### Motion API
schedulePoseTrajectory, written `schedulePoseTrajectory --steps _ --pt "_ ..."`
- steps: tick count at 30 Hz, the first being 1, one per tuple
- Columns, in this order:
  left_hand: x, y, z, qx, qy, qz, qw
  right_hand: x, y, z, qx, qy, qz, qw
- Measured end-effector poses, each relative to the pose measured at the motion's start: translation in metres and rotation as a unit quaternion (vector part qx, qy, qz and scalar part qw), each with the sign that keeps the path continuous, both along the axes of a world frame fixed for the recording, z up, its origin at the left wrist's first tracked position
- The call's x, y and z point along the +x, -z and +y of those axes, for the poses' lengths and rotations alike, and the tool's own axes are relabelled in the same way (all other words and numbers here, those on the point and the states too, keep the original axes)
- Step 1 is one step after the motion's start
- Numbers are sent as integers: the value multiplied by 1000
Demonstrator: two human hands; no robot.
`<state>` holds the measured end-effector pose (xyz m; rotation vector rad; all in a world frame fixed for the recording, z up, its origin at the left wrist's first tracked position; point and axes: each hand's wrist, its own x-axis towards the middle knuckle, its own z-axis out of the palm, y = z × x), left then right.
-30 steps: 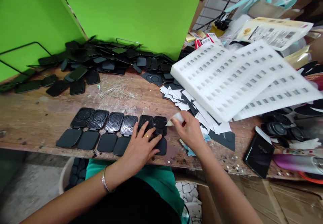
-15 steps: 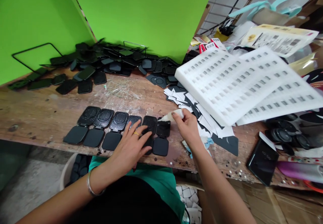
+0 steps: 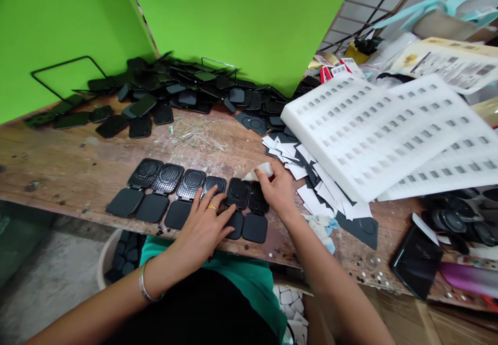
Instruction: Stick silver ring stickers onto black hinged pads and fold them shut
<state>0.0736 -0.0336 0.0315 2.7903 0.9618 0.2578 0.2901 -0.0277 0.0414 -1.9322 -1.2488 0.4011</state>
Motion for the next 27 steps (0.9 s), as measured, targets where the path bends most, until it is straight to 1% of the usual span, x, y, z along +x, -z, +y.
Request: schedulePoseTrajectory --steps 4,8,11,14,18,21,24,27 --pt "0 -1 0 0 -3 -3 1000 0 -6 -5 2 -21 -60 998" --pt "1 -3 0 0 -3 -3 1000 0 -17 -18 2 -52 -106 993" --pt "1 -4 0 -9 -4 -2 1000 -6 -24 -28 1 -93 -120 988" --pt "1 -4 1 -16 -4 -8 1000 -16 -27 -30 -1 -121 -111 986" --pt "0 -4 1 -18 -2 -12 1000 -31 -25 -18 6 -128 -105 986" --pt "-1 -4 0 -2 -1 -4 1000 -35 -21 -4 23 -121 -101 987" --pt "-1 -4 0 8 -1 0 1000 -30 -18 8 19 -108 -109 988" --pt "-1 -4 1 0 -1 0 1000 -20 -15 11 16 -98 -124 987"
